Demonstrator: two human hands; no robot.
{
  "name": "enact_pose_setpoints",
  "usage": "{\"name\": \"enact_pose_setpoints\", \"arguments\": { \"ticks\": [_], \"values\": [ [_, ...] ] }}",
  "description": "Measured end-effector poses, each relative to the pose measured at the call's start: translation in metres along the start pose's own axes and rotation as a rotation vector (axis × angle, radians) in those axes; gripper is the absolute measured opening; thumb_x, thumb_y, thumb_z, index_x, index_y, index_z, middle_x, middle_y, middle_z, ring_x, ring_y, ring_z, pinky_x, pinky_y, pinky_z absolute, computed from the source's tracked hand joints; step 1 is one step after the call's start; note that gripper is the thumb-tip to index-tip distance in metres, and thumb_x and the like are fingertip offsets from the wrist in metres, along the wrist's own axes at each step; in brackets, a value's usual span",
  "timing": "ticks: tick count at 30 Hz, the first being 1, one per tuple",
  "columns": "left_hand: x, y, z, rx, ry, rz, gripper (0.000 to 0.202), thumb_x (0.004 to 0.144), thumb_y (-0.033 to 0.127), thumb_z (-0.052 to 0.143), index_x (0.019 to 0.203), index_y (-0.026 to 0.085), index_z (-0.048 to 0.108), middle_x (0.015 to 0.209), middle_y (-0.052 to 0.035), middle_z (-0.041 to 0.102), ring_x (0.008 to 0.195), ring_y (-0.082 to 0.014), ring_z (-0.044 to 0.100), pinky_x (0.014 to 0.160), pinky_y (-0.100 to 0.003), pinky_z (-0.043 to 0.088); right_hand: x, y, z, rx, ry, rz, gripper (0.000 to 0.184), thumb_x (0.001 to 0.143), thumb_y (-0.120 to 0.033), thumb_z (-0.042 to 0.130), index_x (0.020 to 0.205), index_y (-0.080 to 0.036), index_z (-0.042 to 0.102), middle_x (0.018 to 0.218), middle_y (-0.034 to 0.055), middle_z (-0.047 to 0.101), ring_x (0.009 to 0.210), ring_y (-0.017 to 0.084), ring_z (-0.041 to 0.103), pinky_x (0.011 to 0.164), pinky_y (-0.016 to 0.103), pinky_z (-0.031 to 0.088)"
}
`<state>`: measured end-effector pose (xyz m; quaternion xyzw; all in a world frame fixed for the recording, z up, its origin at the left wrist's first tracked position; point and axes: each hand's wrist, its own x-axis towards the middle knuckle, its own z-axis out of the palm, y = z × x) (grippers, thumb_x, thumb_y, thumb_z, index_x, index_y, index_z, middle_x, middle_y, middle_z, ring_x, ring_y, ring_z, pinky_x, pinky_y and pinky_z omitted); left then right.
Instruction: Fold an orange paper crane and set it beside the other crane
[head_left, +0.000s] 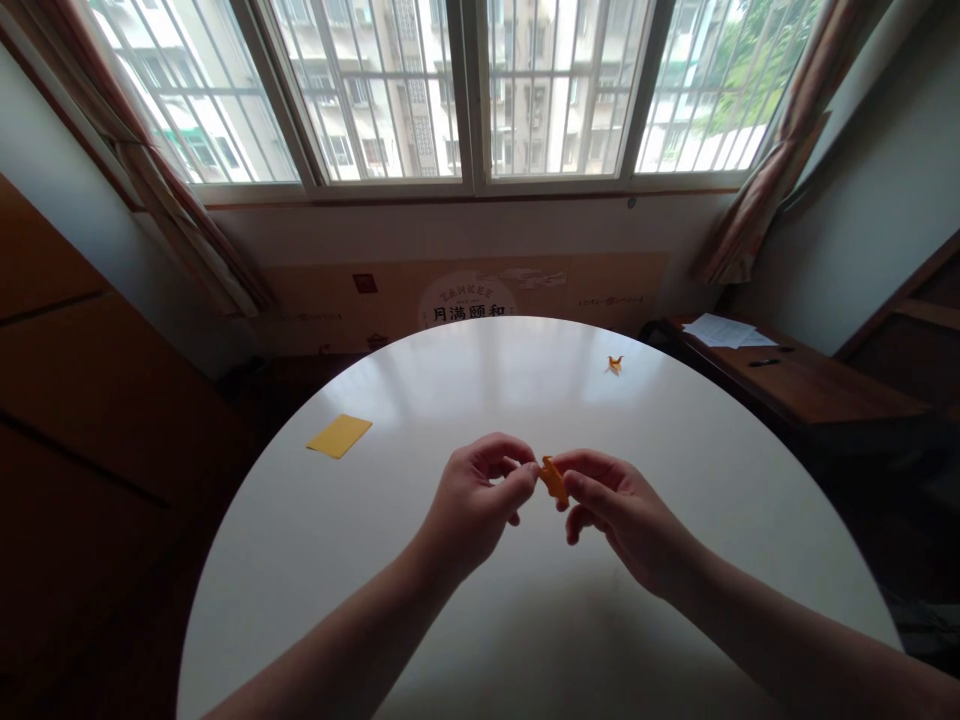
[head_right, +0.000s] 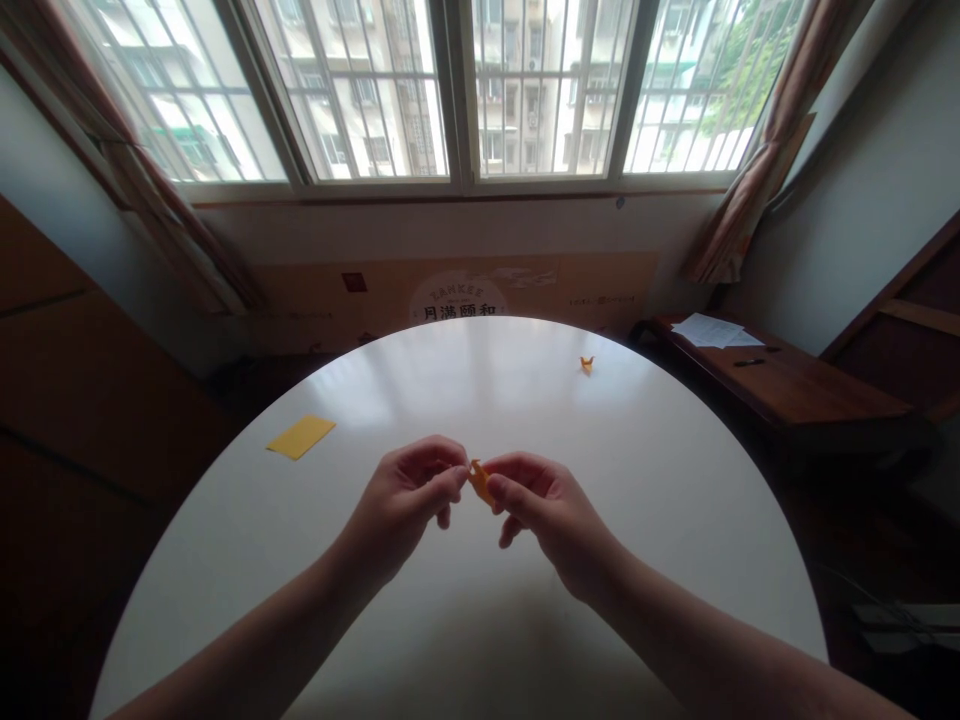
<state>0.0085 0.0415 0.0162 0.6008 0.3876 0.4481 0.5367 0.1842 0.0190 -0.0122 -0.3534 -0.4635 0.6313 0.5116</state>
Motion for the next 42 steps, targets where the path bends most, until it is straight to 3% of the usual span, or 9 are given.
{"name": "enact_pose_setpoints", "arguments": {
  "ticks": [10,17,22,25,29,36,42],
  "values": [
    [0.0041,-0.0003,0.0,-0.084,0.045,-0.073,0.024,0.079,0.035,0.071,0.085,0.012,0.07,0.06,-0.0002,0.058,0.055,-0.0108,0.051,0.04,-0.017,0.044,0.0037,0.0023,-0.0023,-0.042,0.075,0.072,0.026,0.073,-0.043,0.083,0.08,-0.018,0.077,0.073,0.0039,0.063,0.068,0.013,0.054,0.05,0.021,0.048],
    [0.0035,-0.0037,-0.001,0.064,-0.026,0.02,0.021,0.08,0.033,0.072,0.084,0.013,0.07,0.071,-0.0037,0.065,0.059,-0.012,0.055,0.041,-0.018,0.047,0.004,0.0036,-0.0022,-0.13,0.01,0.005,0.023,0.078,-0.04,0.08,0.087,-0.019,0.078,0.074,0.0036,0.064,0.068,0.014,0.055,0.052,0.023,0.048],
    [0.004,-0.0019,-0.0035,0.269,0.004,0.109,0.009,0.08,0.024,0.069,0.079,0.015,0.072,0.077,-0.004,0.065,0.064,-0.0128,0.057,0.045,-0.018,0.048,0.0061,0.0037,-0.0061,-0.205,0.029,-0.074,0.027,0.079,-0.04,0.079,0.097,-0.022,0.075,0.091,0.0053,0.069,0.081,0.017,0.059,0.065,0.028,0.052],
    [0.0041,-0.0001,-0.0049,0.397,-0.019,0.173,0.007,0.08,0.02,0.068,0.078,0.017,0.074,0.08,-0.0038,0.066,0.067,-0.0124,0.059,0.049,-0.017,0.047,0.0057,0.0014,-0.0082,-0.226,0.057,-0.11,0.027,0.079,-0.041,0.079,0.097,-0.021,0.075,0.091,0.0048,0.07,0.081,0.016,0.06,0.072,0.029,0.051],
    [0.0041,-0.0008,-0.0057,0.369,-0.072,0.18,0.01,0.083,0.023,0.067,0.08,0.017,0.075,0.082,-0.004,0.066,0.066,-0.0116,0.059,0.051,-0.019,0.048,0.0063,-0.0024,-0.0069,-0.156,0.059,-0.086,0.029,0.087,-0.047,0.069,0.091,-0.019,0.074,0.084,0.0049,0.07,0.079,0.016,0.062,0.072,0.03,0.051],
    [0.0049,0.0001,-0.0062,0.184,-0.1,0.151,0.013,0.082,0.027,0.07,0.081,0.015,0.074,0.092,-0.0056,0.06,0.062,-0.0098,0.057,0.047,-0.02,0.047,0.0072,-0.0013,-0.004,0.155,-0.101,0.108,0.021,0.086,-0.038,0.072,0.094,-0.019,0.068,0.083,0.003,0.067,0.078,0.016,0.062,0.068,0.03,0.055],
    [0.0066,0.0003,-0.0042,-0.1,-0.198,0.065,0.02,0.08,0.033,0.076,0.076,0.014,0.071,0.096,-0.0046,0.055,0.067,-0.0117,0.061,0.057,-0.025,0.054,0.0028,-0.0022,-0.0047,0.33,-0.321,0.226,0.018,0.091,-0.034,0.063,0.1,-0.018,0.065,0.093,0.0055,0.065,0.081,0.017,0.064,0.065,0.029,0.058]
  ]
}}
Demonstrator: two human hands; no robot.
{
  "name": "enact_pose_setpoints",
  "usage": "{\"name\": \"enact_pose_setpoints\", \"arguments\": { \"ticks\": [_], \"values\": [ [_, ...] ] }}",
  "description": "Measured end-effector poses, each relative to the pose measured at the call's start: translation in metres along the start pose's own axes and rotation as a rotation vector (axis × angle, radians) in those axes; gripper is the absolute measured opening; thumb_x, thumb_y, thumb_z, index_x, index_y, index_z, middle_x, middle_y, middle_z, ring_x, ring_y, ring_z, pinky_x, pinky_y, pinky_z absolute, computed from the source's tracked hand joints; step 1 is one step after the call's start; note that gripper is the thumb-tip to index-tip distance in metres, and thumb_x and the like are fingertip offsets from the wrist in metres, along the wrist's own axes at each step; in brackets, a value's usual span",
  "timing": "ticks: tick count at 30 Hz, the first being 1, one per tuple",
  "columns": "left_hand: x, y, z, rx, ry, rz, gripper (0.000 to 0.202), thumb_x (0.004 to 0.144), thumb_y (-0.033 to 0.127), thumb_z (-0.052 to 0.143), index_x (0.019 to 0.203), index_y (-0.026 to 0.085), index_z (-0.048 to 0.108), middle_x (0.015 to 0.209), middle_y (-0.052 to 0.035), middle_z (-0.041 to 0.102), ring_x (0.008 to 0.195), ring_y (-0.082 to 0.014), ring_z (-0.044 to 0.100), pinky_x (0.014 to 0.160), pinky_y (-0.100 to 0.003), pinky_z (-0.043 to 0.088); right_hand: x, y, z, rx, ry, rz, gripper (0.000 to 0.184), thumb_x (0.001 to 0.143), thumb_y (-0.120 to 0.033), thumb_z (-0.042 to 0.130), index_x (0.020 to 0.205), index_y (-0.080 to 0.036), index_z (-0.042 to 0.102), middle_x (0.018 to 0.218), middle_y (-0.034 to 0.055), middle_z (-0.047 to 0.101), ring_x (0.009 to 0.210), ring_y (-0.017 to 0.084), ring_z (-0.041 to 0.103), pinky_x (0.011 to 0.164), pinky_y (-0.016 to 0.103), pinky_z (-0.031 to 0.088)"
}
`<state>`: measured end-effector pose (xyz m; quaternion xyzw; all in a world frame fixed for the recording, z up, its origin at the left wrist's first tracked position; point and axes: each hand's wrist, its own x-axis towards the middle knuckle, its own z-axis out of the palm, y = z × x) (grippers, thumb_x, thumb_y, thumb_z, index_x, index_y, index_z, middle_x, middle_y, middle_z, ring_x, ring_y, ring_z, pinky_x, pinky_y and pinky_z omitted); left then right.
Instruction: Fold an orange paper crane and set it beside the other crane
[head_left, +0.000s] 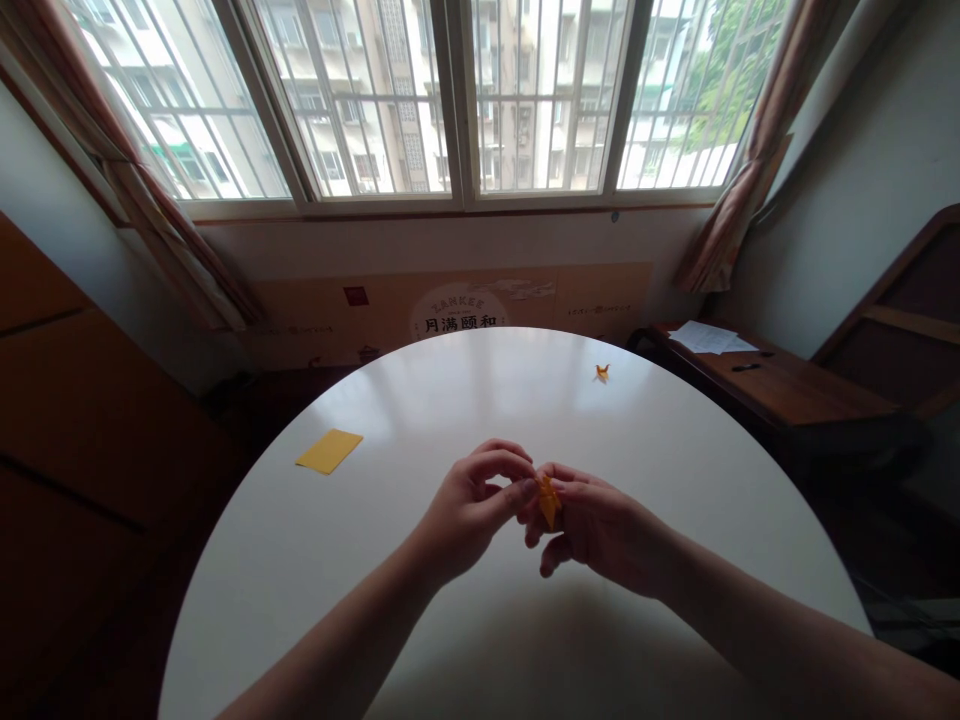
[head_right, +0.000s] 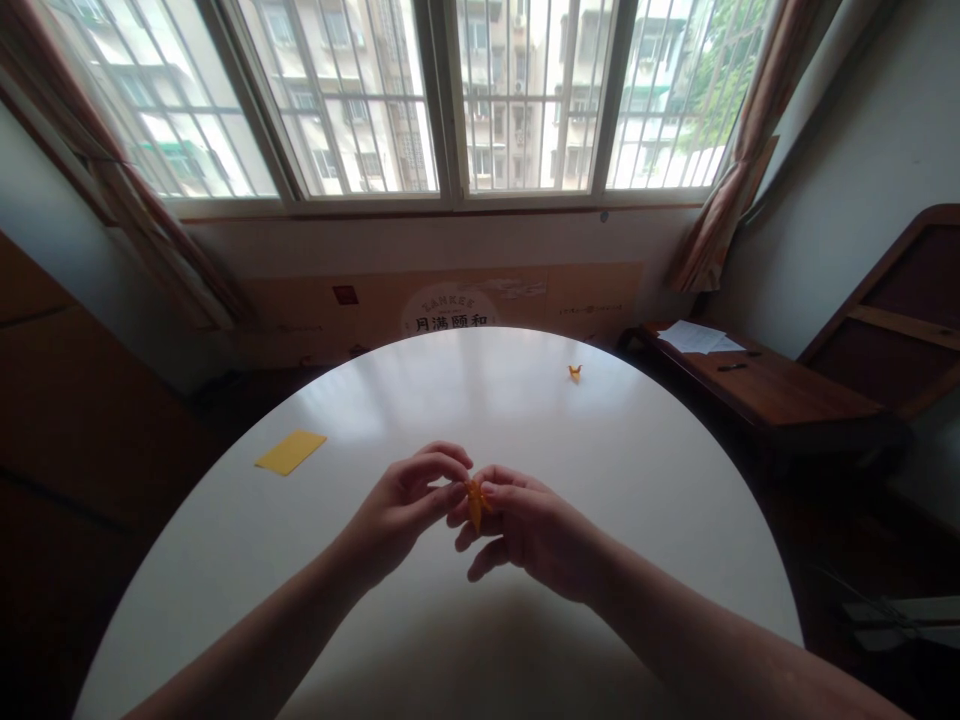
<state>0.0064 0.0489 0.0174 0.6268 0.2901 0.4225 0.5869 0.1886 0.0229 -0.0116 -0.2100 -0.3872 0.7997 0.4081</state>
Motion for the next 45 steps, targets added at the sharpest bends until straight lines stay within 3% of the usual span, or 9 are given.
{"name": "enact_pose_setpoints", "arguments": {
  "ticks": [5,9,12,15,19,23,38,45],
  "values": [
    [0.001,-0.009,0.0,-0.11,-0.044,-0.081,0.022,0.078,0.035,0.078,0.078,0.014,0.072,0.109,-0.006,0.054,0.058,-0.0069,0.059,0.054,-0.025,0.053,-0.001,0.002,0.0,0.086,-0.071,0.059,0.019,0.092,-0.03,0.062,0.105,-0.017,0.063,0.091,0.0054,0.064,0.079,0.016,0.064,0.063,0.027,0.058],
    [0.0,-0.011,-0.001,-0.094,-0.049,-0.083,0.019,0.076,0.034,0.08,0.078,0.015,0.075,0.111,-0.0081,0.054,0.083,-0.0164,0.063,0.068,-0.027,0.055,0.001,0.005,-0.002,0.116,-0.074,0.041,0.015,0.087,-0.026,0.069,0.093,-0.018,0.058,0.083,0.0024,0.063,0.071,0.014,0.063,0.057,0.023,0.055],
    [0.0,-0.01,0.0,-0.072,-0.052,-0.071,0.022,0.076,0.037,0.079,0.078,0.015,0.076,0.111,-0.0096,0.056,0.096,-0.0216,0.061,0.076,-0.03,0.055,0.001,0.005,-0.001,0.104,-0.049,0.026,0.021,0.082,-0.024,0.075,0.087,-0.02,0.054,0.075,-0.0013,0.06,0.064,0.011,0.059,0.054,0.021,0.053],
    [0.002,-0.01,0.0,-0.04,0.014,-0.083,0.025,0.077,0.038,0.077,0.085,0.015,0.074,0.103,-0.0094,0.062,0.087,-0.0197,0.062,0.072,-0.029,0.054,0.002,0.003,0.001,0.053,0.04,-0.012,0.025,0.079,-0.026,0.079,0.088,-0.02,0.056,0.073,-0.0021,0.061,0.062,0.01,0.057,0.055,0.02,0.051],
    [0.004,-0.01,-0.003,0.039,0.183,-0.099,0.027,0.083,0.04,0.069,0.089,0.014,0.071,0.078,-0.0052,0.064,0.072,-0.0158,0.058,0.063,-0.026,0.05,0.003,0.004,0.0,-0.088,0.27,-0.156,0.029,0.073,-0.029,0.085,0.088,-0.02,0.063,0.075,-0.0014,0.065,0.066,0.011,0.06,0.059,0.022,0.051],
    [0.003,-0.011,-0.003,0.153,0.165,-0.022,0.032,0.084,0.045,0.067,0.088,0.014,0.071,0.08,-0.0067,0.066,0.069,-0.0156,0.057,0.059,-0.025,0.049,0.006,0.006,-0.003,-0.248,0.412,-0.277,0.029,0.069,-0.032,0.087,0.09,-0.021,0.07,0.081,0.0009,0.069,0.073,0.015,0.063,0.064,0.027,0.052],
    [0.0,-0.006,-0.004,0.573,0.094,0.133,0.012,0.084,0.023,0.065,0.08,0.016,0.074,0.084,-0.0066,0.069,0.067,-0.0138,0.062,0.056,-0.022,0.049,0.005,0.004,-0.006,-0.545,0.36,-0.323,0.024,0.078,-0.039,0.08,0.09,-0.019,0.074,0.084,0.0057,0.074,0.078,0.019,0.066,0.071,0.032,0.05],
    [-0.002,-0.005,-0.002,0.58,0.091,0.161,0.01,0.082,0.022,0.067,0.079,0.017,0.075,0.083,-0.0065,0.069,0.062,-0.0128,0.062,0.056,-0.023,0.051,0.004,-0.001,-0.005,-0.748,0.366,-0.398,0.022,0.083,-0.041,0.073,0.084,-0.018,0.072,0.082,0.0055,0.071,0.075,0.019,0.066,0.07,0.032,0.052]
  ]
}}
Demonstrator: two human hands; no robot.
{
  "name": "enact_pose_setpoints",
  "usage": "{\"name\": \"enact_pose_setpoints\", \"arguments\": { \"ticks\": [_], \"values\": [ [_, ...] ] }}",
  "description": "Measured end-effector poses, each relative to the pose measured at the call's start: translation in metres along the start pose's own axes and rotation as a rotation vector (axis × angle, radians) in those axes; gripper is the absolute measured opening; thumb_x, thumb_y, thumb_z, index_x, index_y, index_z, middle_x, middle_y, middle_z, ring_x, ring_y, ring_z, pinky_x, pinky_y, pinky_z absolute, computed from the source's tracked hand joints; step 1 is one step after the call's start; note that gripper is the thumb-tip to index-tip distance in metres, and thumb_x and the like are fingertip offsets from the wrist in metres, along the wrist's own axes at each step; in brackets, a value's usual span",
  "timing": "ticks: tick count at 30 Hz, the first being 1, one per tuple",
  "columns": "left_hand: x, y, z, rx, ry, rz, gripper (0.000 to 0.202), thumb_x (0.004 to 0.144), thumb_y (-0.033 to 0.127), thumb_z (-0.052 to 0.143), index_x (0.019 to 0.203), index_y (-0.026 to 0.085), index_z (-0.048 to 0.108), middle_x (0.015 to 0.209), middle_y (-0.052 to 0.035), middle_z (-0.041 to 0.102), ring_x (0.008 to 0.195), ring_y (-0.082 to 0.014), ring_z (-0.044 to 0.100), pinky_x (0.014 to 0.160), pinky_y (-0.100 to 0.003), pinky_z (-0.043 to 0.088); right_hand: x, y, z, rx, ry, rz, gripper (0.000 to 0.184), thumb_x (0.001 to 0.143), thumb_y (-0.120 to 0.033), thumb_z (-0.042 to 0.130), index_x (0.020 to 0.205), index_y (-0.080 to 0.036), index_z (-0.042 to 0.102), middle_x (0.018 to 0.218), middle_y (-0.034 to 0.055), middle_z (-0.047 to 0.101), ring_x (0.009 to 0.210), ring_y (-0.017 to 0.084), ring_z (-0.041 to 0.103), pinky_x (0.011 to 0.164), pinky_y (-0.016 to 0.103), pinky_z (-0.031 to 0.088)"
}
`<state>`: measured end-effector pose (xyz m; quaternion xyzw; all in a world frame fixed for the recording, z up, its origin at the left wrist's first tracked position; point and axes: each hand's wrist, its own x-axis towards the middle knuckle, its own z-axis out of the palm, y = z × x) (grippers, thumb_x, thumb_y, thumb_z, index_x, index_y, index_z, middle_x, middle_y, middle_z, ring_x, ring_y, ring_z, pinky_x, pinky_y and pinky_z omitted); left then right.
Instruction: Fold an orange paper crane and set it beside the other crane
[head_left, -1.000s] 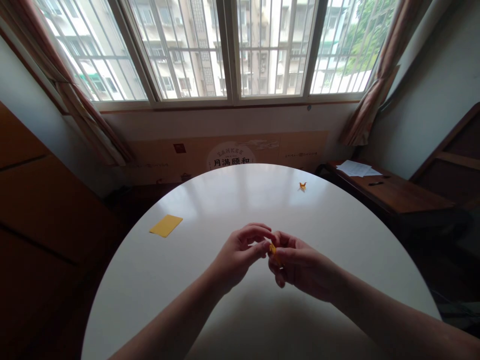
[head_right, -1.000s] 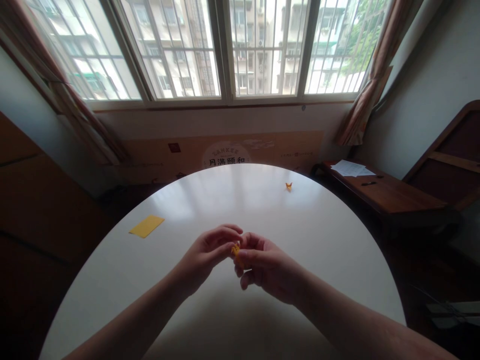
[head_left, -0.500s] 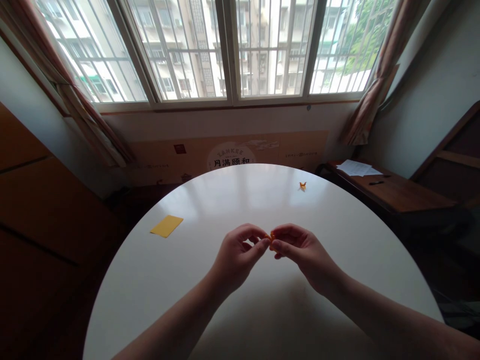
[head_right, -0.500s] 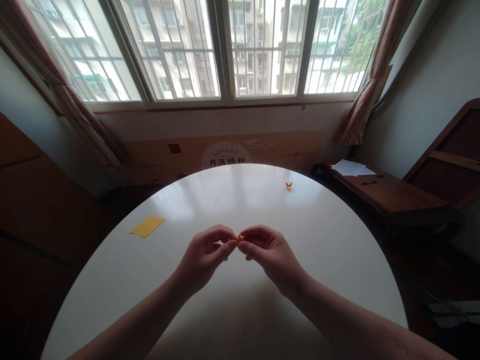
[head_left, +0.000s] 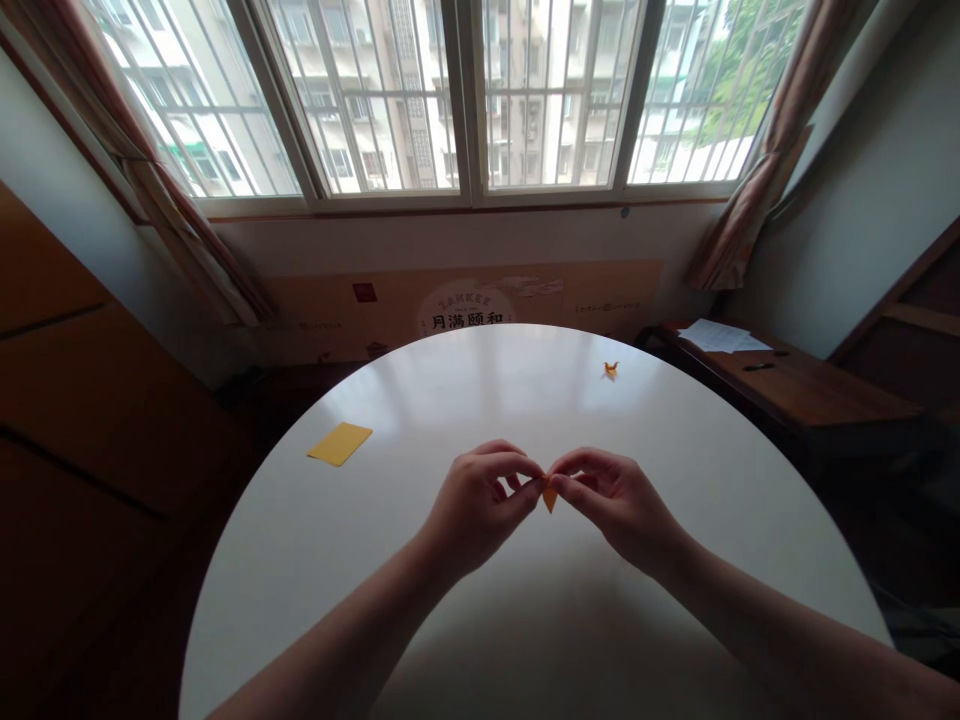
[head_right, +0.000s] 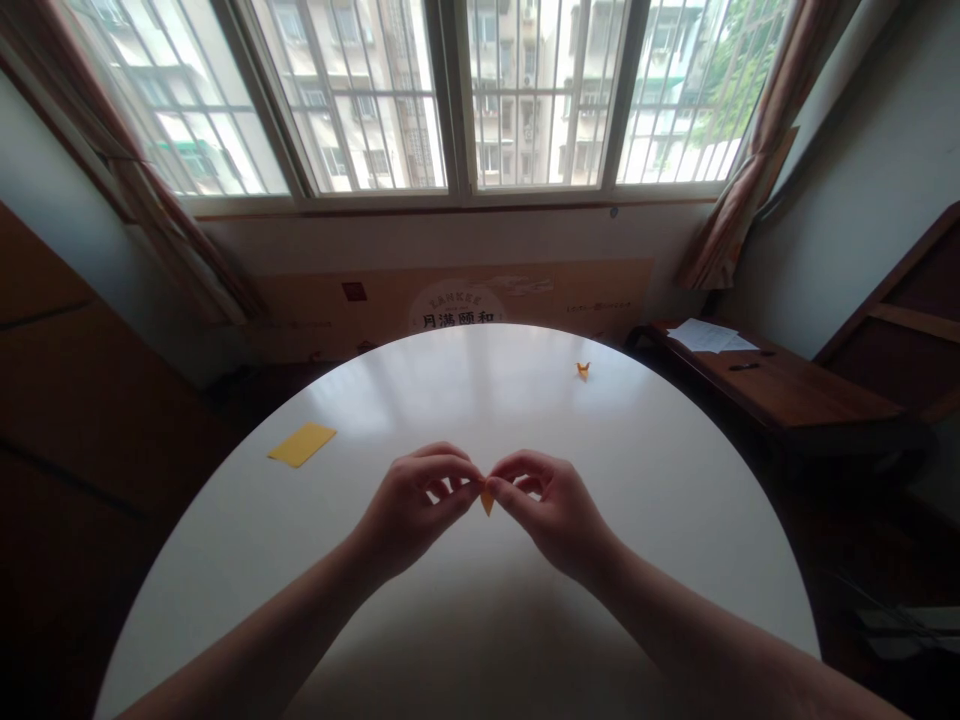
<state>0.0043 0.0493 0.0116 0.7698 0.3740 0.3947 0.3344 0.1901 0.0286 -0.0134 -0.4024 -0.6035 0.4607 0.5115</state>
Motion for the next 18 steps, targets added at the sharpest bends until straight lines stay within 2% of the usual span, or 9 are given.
{"name": "enact_pose_setpoints", "arguments": {
  "ticks": [11,18],
  "values": [
    [-0.0032,0.0045,0.0024,-0.11,0.115,0.026,0.008,0.084,0.018,0.067,0.081,0.017,0.075,0.083,-0.0051,0.067,0.067,-0.0124,0.062,0.056,-0.021,0.05,-0.0048,-0.0031,-0.0004,-0.044,0.122,-0.165,0.01,0.089,-0.03,0.067,0.086,-0.021,0.068,0.084,0.0039,0.068,0.074,0.017,0.063,0.068,0.031,0.052],
    [-0.0046,0.0079,0.001,-0.08,0.098,0.129,0.008,0.083,0.014,0.067,0.082,0.016,0.074,0.082,-0.0056,0.068,0.065,-0.012,0.063,0.057,-0.022,0.053,-0.0078,-0.0058,-0.0029,-0.161,0.081,-0.309,0.001,0.09,-0.022,0.066,0.091,-0.023,0.067,0.09,0.0044,0.069,0.084,0.019,0.065,0.074,0.034,0.053]
  ]
}}
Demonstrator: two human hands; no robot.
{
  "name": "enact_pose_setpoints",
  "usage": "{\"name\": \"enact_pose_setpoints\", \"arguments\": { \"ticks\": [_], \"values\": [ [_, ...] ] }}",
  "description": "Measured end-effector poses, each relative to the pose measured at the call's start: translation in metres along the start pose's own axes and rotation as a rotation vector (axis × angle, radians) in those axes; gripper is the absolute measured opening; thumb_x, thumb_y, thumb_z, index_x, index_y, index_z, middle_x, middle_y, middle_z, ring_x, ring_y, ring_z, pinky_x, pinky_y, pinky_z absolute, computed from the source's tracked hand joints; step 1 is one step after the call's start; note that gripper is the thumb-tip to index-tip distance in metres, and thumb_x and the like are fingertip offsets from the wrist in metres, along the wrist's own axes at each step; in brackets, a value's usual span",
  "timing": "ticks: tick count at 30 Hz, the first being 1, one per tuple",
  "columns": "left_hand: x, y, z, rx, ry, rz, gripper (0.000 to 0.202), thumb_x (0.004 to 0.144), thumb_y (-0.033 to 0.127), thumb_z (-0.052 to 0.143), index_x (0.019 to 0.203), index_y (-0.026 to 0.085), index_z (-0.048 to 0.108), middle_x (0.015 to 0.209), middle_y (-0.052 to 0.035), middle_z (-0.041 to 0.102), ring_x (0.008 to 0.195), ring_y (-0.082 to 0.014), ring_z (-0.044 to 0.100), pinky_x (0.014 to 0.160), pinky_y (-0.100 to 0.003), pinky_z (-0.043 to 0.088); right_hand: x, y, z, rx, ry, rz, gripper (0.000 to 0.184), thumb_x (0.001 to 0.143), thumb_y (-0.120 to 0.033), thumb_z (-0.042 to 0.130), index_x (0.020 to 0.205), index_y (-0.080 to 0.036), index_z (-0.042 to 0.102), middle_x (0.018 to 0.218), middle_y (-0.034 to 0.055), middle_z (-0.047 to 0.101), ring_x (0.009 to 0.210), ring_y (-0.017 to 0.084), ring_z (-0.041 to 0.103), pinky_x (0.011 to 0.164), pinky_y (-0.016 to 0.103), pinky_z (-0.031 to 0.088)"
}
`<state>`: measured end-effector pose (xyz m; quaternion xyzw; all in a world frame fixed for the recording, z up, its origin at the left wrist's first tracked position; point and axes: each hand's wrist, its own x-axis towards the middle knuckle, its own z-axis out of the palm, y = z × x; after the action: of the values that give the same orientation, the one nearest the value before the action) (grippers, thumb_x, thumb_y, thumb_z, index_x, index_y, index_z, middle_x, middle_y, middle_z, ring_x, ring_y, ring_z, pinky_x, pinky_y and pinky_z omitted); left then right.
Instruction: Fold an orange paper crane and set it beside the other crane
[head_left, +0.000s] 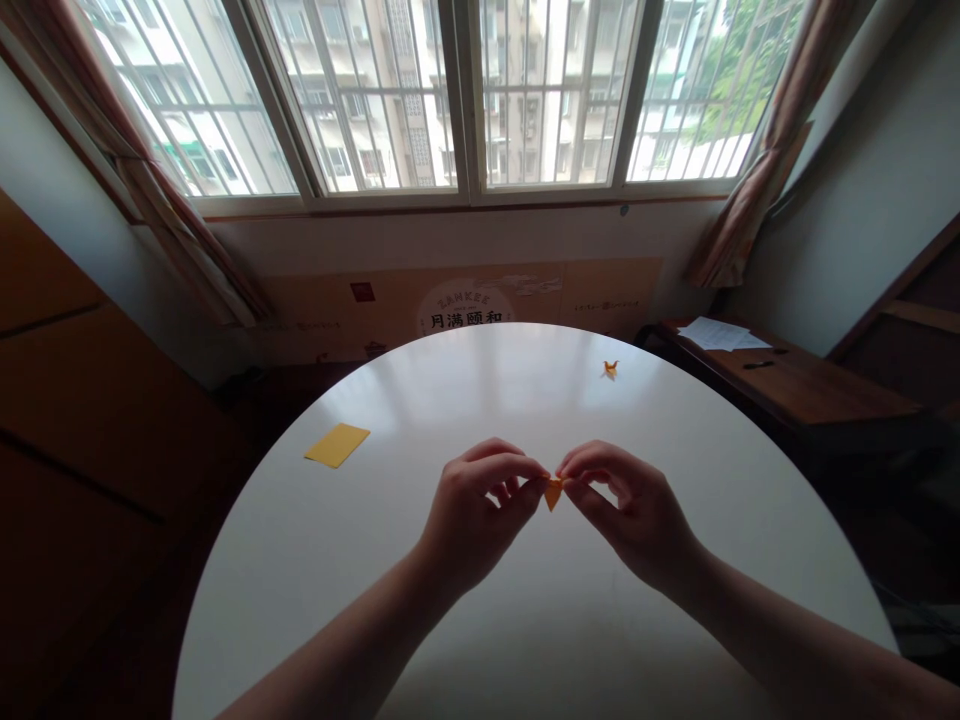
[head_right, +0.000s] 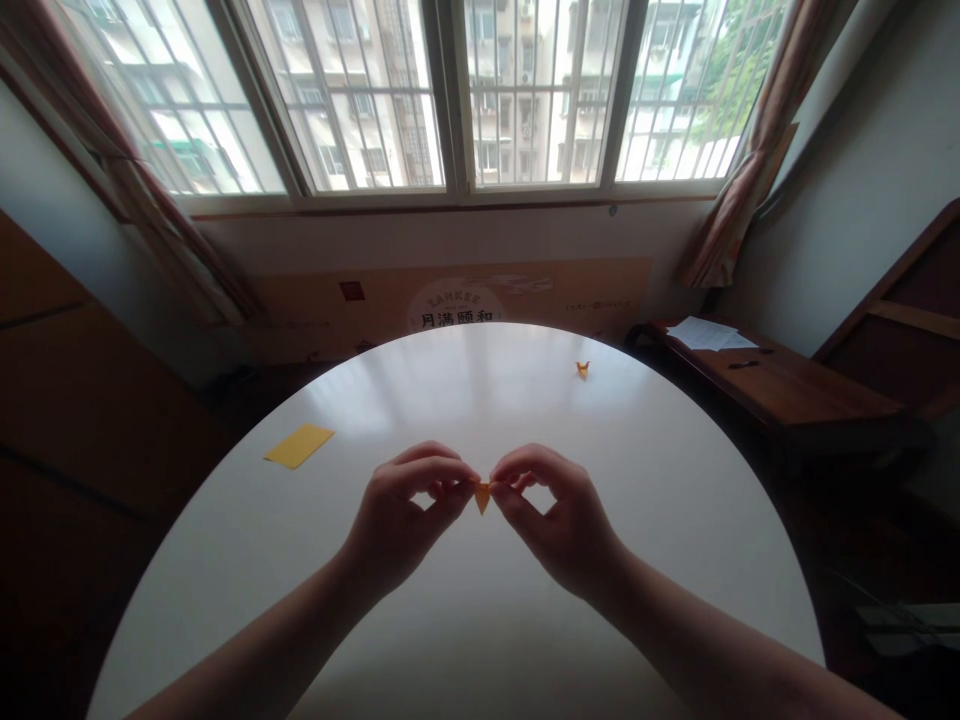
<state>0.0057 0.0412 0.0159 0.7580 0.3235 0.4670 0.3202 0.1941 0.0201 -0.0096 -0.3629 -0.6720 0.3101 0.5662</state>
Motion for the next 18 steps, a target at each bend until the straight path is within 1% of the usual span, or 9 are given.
{"name": "enact_pose_setpoints", "arguments": {
  "ticks": [3,5,8,13,18],
  "values": [
    [0.0001,-0.0003,-0.001,0.031,0.004,0.091,0.008,0.084,0.014,0.068,0.085,0.016,0.075,0.083,-0.0059,0.068,0.062,-0.0108,0.063,0.055,-0.021,0.053,0.0014,-0.001,-0.0014,-0.036,-0.015,-0.061,0.009,0.088,-0.02,0.069,0.096,-0.024,0.068,0.09,0.0038,0.07,0.082,0.018,0.065,0.072,0.033,0.054],
    [0.0,-0.0009,-0.002,0.053,0.011,0.148,0.008,0.085,0.013,0.068,0.086,0.016,0.075,0.083,-0.0058,0.067,0.062,-0.01,0.063,0.055,-0.02,0.053,0.0026,-0.0014,-0.0017,-0.049,-0.03,-0.084,0.01,0.087,-0.018,0.069,0.095,-0.024,0.069,0.089,0.0038,0.07,0.081,0.018,0.065,0.07,0.032,0.054],
    [-0.0006,-0.0012,-0.0034,0.089,0.005,0.184,0.008,0.085,0.012,0.068,0.088,0.016,0.075,0.084,-0.0055,0.067,0.064,-0.0094,0.063,0.056,-0.019,0.053,0.0037,-0.0025,-0.002,-0.081,-0.047,-0.094,0.011,0.086,-0.015,0.068,0.093,-0.023,0.071,0.089,0.0038,0.07,0.082,0.018,0.065,0.07,0.031,0.054],
    [-0.0011,0.0004,-0.0036,0.086,-0.011,0.182,0.008,0.086,0.013,0.068,0.087,0.016,0.076,0.084,-0.0052,0.067,0.066,-0.0097,0.063,0.056,-0.018,0.051,0.0027,-0.0058,-0.0018,-0.127,-0.022,-0.12,0.017,0.082,-0.008,0.067,0.09,-0.023,0.072,0.087,0.0033,0.07,0.081,0.017,0.065,0.069,0.03,0.054],
    [-0.0013,0.0025,0.0008,0.003,0.04,0.115,0.008,0.086,0.014,0.068,0.086,0.017,0.076,0.082,-0.0044,0.067,0.066,-0.0104,0.063,0.057,-0.019,0.051,0.0001,-0.0067,-0.0008,-0.081,0.026,-0.115,0.016,0.082,-0.008,0.067,0.089,-0.023,0.071,0.088,0.0032,0.07,0.078,0.017,0.065,0.069,0.03,0.054]
  ]
}}
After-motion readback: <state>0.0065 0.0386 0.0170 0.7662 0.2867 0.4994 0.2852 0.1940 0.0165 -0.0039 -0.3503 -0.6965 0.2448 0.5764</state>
